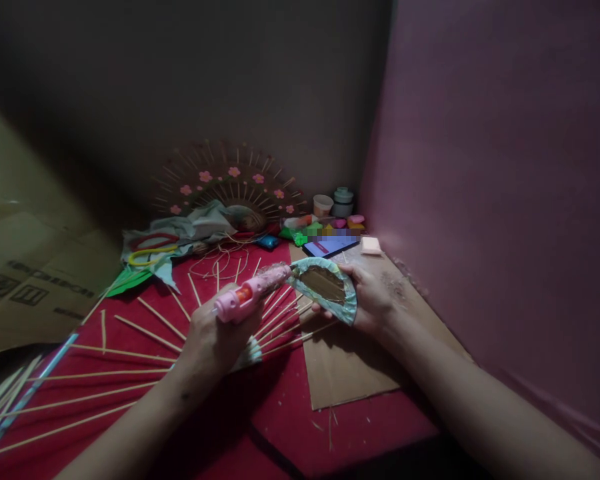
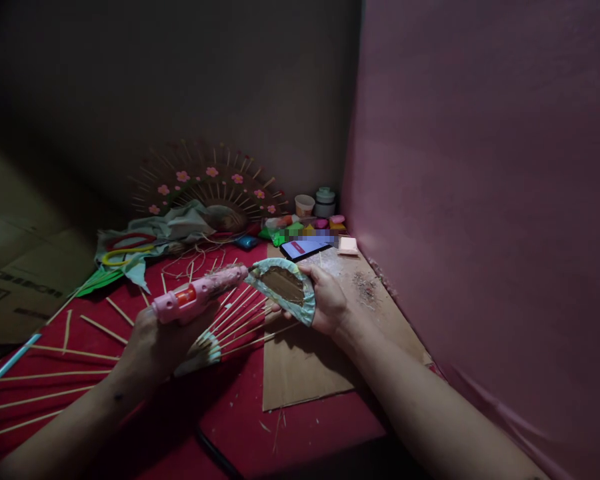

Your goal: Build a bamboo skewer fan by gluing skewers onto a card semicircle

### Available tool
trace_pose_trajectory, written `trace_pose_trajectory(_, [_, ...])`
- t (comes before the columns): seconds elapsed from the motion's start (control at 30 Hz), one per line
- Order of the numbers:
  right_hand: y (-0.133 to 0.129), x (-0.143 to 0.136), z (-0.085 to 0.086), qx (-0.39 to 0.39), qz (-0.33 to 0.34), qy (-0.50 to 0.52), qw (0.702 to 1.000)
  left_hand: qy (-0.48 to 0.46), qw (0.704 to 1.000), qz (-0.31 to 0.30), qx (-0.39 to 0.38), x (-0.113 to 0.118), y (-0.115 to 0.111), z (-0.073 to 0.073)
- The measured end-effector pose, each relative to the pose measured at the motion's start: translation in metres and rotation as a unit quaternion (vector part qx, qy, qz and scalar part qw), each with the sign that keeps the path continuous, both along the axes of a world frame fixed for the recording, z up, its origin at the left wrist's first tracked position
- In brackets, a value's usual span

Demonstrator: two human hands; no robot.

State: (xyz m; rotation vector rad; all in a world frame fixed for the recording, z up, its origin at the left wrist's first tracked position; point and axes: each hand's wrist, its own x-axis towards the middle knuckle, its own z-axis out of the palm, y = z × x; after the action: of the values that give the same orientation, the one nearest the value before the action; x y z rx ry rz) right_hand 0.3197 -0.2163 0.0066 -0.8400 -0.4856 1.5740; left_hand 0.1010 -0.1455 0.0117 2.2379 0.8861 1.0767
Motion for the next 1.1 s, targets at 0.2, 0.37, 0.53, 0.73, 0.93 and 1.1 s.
trace_pose_trajectory(0.2, [0.0003, 0.0018, -0.0018, 0.02, 0.002, 0.0, 1.0, 0.011, 0.998, -0.044, -0.054, 0.0002, 0.002, 0.0002])
trace_pose_trajectory(0.37, [0.0004, -0.0007, -0.002, 0.006, 0.015, -0.002, 1.0, -0.012, 0.994, -0.102, -0.047, 0.0037, -0.0012, 0.0023])
trace_pose_trajectory(0.53, [0.0014, -0.0022, -0.0055, 0.024, 0.038, 0.026, 0.999, 0.009, 0.998, -0.067, -0.018, 0.0069, -0.0066, 0.005])
trace_pose_trajectory(0.73, [0.0013, -0.0028, -0.0082, 0.03, 0.056, 0.032, 0.997, 0.005, 0.999, -0.048, -0.023, 0.0054, -0.007, 0.0025])
trace_pose_trajectory(0.93, [0.0009, -0.0019, -0.0076, 0.032, 0.043, 0.021, 0.998, -0.002, 0.999, -0.037, -0.028, 0.0019, -0.0058, 0.0034])
trace_pose_trajectory(1.1, [0.0001, -0.0022, -0.0078, 0.025, 0.041, 0.022, 0.999, -0.002, 0.997, -0.066, -0.037, 0.0041, -0.0054, 0.0037])
